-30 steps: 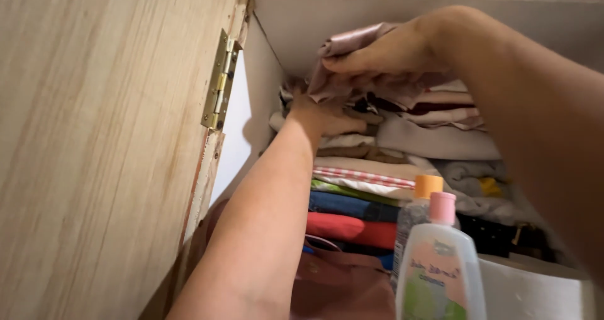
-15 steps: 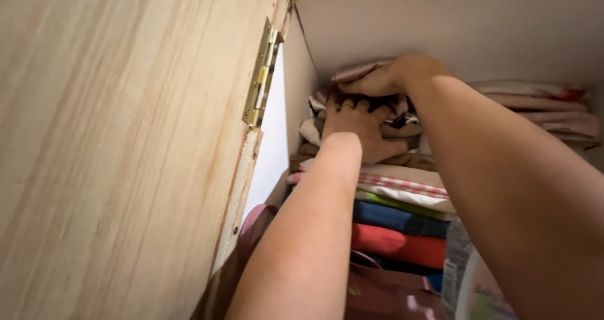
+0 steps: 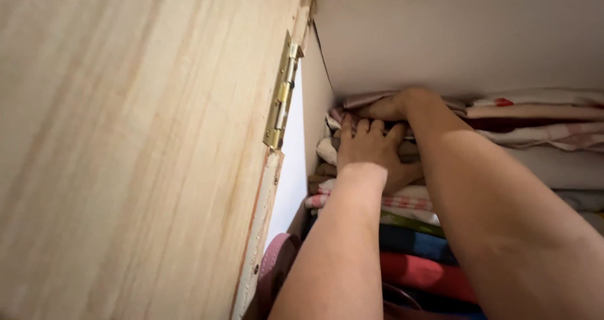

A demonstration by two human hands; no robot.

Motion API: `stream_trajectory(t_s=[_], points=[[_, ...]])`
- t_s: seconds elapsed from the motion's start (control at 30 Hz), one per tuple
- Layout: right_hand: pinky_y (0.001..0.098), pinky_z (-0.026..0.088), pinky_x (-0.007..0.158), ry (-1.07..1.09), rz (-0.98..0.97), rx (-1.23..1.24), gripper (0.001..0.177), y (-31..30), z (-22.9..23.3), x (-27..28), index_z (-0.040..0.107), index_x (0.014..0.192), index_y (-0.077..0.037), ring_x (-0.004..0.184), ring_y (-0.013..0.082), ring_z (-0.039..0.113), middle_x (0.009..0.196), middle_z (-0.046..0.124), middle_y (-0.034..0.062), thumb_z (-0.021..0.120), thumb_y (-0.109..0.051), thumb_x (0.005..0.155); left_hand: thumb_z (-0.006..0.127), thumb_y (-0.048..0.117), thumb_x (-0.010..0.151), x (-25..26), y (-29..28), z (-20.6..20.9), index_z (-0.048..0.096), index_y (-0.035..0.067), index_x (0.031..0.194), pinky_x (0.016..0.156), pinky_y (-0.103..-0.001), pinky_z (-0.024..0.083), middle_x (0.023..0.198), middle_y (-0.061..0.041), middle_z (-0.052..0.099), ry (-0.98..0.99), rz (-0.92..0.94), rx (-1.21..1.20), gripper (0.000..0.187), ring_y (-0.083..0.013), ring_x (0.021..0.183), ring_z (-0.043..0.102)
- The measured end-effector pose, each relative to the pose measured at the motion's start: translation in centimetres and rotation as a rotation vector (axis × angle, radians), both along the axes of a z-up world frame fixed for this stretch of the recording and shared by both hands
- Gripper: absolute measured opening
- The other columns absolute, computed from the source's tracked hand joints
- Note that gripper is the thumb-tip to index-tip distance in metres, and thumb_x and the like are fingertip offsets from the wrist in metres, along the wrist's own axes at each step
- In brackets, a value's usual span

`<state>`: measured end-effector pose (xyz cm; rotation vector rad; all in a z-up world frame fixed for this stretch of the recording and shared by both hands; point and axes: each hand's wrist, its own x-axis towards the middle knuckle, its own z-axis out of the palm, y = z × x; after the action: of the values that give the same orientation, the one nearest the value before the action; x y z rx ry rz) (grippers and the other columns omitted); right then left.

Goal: Fold a light purple silk-like garment and organize items in a closet.

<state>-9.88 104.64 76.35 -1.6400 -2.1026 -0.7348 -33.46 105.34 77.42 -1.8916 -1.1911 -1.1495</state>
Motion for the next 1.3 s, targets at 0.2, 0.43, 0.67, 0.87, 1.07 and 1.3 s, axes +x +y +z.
stream_trajectory(t_s=[0.2,0.43,0.67,0.87,1.07,1.3], points=[[0.0433,0.040,0.099,-0.046,-0.018,-0.020,0.051,-3.4,8.1,-15.0,0.063,0.138,-0.025,0.117,0.0225,0.051,0.144,0.061,0.0041,0.061,-0.052,0.095,0.054,0.087,0.071,-0.2,-0.8,-0.9,0.036,0.019,0.153,0.125,-0.053,0.004,0.155,-0.013,0.037,-0.031,-0.019,0.046,0.108,-0.0333,0.148,0.027],[0.0443,0.039,0.106,-0.091,-0.057,-0.030,0.051,-3.8,11.7,-17.8,0.059,0.142,-0.028,0.125,0.0232,0.051,0.148,0.058,0.0012,0.060,-0.048,0.095,0.086,0.066,0.064,-0.5,-1.1,-1.1,0.022,0.003,0.157,0.124,-0.047,0.021,0.161,-0.020,0.028,-0.247,-0.167,0.234,0.129,-0.0406,0.153,0.024],[0.0452,0.039,0.113,-0.133,-0.138,-0.059,0.052,-5.2,12.5,-15.2,0.055,0.146,-0.031,0.134,0.0239,0.051,0.152,0.055,-0.0016,0.060,-0.044,0.095,0.079,0.078,0.058,-0.7,-2.2,0.1,0.008,0.005,0.158,0.124,-0.050,0.008,0.165,-0.015,0.019,-0.157,-0.056,0.158,0.143,-0.0335,0.154,0.011],[0.0459,0.039,0.118,-0.183,-0.171,-0.088,0.054,-9.6,13.3,-14.4,0.053,0.149,-0.033,0.140,0.0244,0.051,0.155,0.053,-0.0037,0.059,-0.041,0.096,0.057,0.097,0.062,-0.6,-1.3,-0.2,0.013,-0.003,0.157,0.123,-0.050,0.004,0.164,-0.023,0.017,-0.076,0.195,0.149,0.145,-0.0378,0.153,0.011],[0.0462,0.043,0.120,-0.209,-0.463,0.041,0.060,-14.9,12.4,-12.8,0.050,0.154,-0.027,0.144,0.0299,0.052,0.159,0.053,0.0023,0.058,-0.024,0.095,0.073,0.088,0.056,-0.5,-2.4,0.9,0.023,-0.005,0.154,0.123,-0.052,0.014,0.156,-0.021,0.032,-0.110,0.147,0.359,0.144,-0.0395,0.148,0.022],[0.0448,0.048,0.114,-0.273,-0.372,0.065,0.058,-8.6,11.9,-10.1,0.055,0.152,-0.026,0.136,0.0312,0.060,0.151,0.062,0.0085,0.048,-0.019,0.095,0.075,0.081,0.061,-0.3,0.2,3.8,0.030,0.018,0.159,0.119,-0.052,0.027,0.155,-0.015,0.040,0.186,0.041,0.247,0.124,-0.0368,0.145,0.035]])
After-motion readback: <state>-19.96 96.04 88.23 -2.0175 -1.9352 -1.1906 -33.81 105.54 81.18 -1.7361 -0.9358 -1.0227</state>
